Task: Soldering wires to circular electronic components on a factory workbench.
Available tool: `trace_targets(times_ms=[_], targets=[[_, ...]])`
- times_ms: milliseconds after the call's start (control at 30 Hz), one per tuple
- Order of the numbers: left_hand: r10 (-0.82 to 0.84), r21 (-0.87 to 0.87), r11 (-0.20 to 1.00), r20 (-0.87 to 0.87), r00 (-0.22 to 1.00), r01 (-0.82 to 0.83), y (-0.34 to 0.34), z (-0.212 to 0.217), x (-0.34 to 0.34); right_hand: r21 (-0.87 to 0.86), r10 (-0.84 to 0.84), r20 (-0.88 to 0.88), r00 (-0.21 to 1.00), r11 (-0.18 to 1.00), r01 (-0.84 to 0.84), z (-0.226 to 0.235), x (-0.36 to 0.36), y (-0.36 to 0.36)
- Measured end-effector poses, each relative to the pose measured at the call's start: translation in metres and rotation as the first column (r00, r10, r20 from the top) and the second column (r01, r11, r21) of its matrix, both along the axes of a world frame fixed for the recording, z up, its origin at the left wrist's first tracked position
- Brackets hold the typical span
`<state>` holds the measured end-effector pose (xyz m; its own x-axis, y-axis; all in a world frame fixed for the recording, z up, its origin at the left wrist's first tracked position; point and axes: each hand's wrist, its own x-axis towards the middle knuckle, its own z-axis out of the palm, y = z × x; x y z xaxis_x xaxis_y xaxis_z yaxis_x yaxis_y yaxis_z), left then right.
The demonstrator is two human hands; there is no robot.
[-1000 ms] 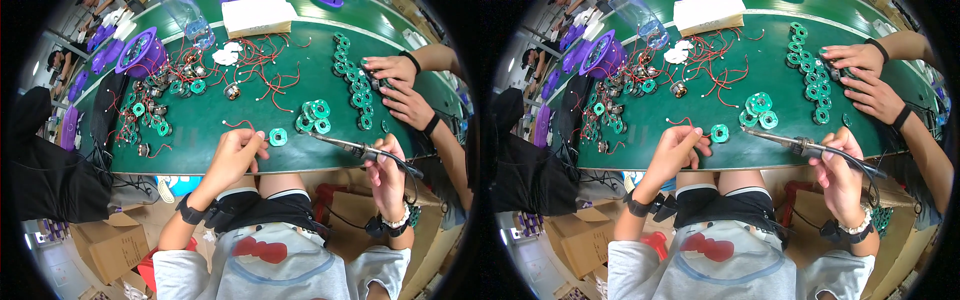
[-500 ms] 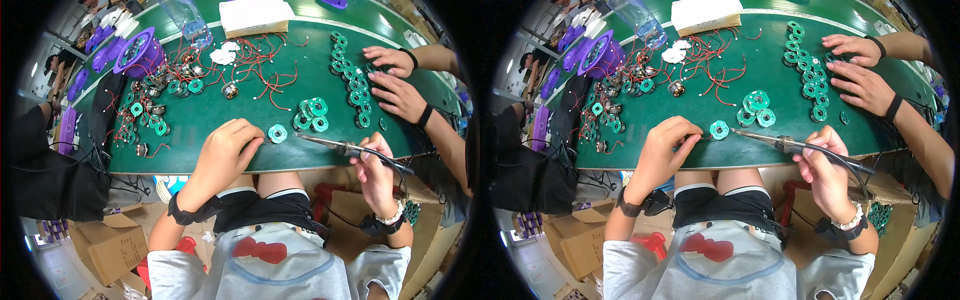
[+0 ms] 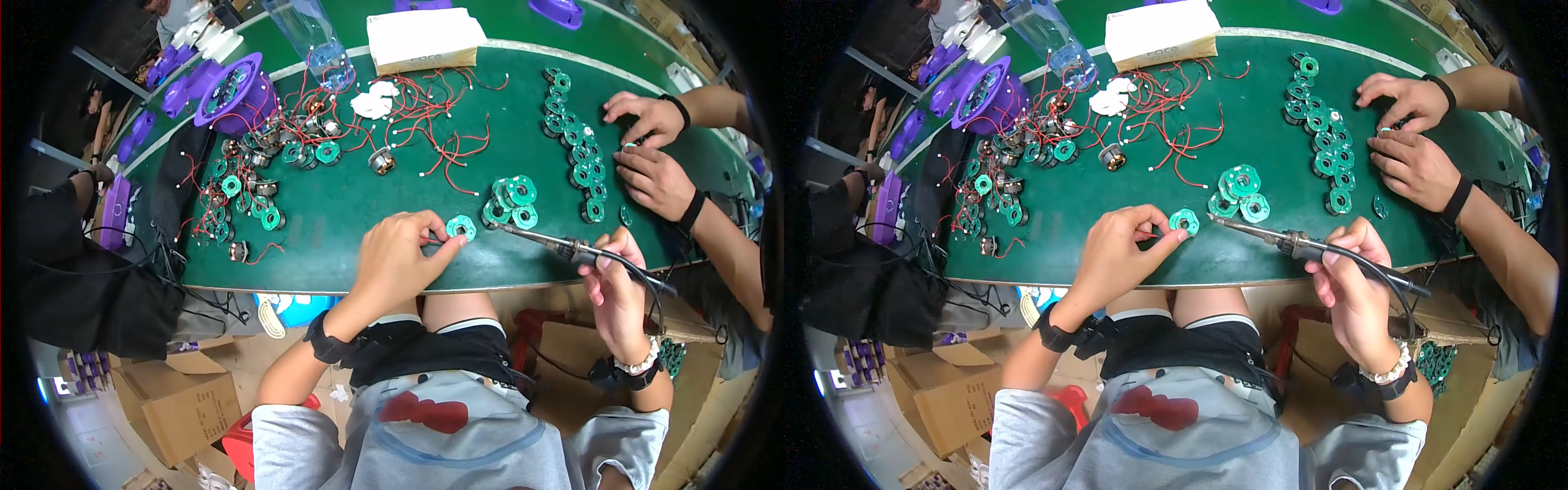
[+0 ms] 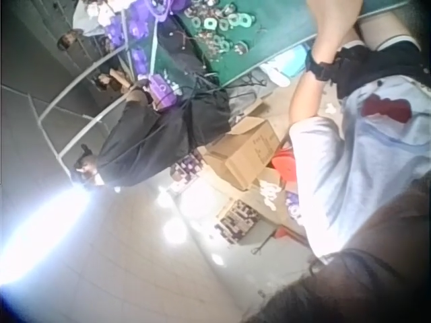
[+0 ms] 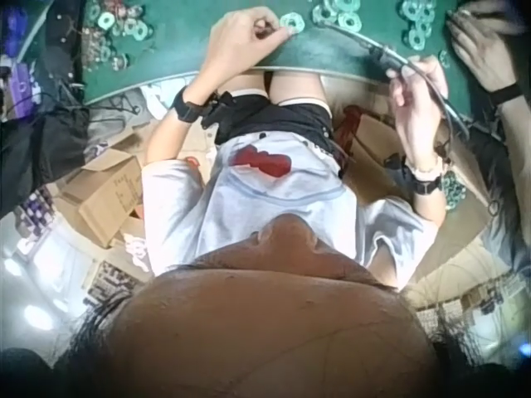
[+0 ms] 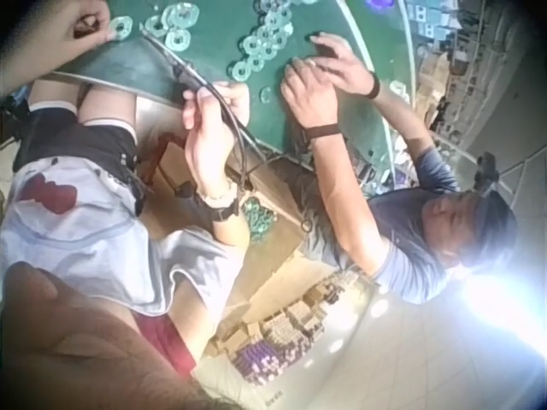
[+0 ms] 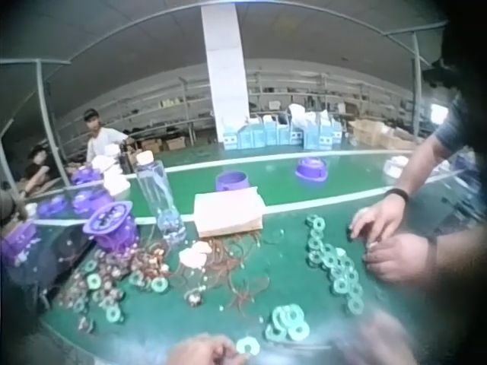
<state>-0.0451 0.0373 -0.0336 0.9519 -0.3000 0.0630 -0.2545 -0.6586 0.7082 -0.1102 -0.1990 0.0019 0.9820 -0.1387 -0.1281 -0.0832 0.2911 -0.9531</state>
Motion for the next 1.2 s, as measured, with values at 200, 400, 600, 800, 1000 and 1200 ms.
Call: trace_targets(times_ms=[200,400,600,800,1000,1200], targets=[[0.012,-0.049,0.999,-0.205,0.979,-0.023,0.003,0.007,0.001,0.006,-0.027,0.000,1.000,1.000,0.027,0.004,0.000,-0.003],[-0.268,-0.655,0.741,-0.493,0.827,-0.151,0.017,-0.004,0.000,0.026,-0.025,0.009,1.000,0.999,0.025,0.004,-0.001,-0.005],[-0.139,-0.578,0.801,-0.436,0.889,-0.158,0.009,-0.009,-0.003,0.025,-0.015,-0.006,1.000,1.000,0.015,0.005,-0.003,-0.002],[-0.063,-0.314,0.949,-0.205,0.977,-0.005,0.009,0.007,-0.007,0.047,-0.001,-0.007,1.000,0.999,0.002,-0.006,-0.002,0.001],[-0.171,-0.168,0.971,0.012,0.985,0.170,0.015,0.012,-0.021,-0.005,0.079,0.043,0.996,0.997,-0.079,-0.011,0.001,0.003],[-0.159,-0.186,0.969,0.037,0.987,0.163,0.016,0.006,-0.017,-0.008,0.095,0.006,0.995,0.995,-0.095,-0.016,0.000,-0.002]])
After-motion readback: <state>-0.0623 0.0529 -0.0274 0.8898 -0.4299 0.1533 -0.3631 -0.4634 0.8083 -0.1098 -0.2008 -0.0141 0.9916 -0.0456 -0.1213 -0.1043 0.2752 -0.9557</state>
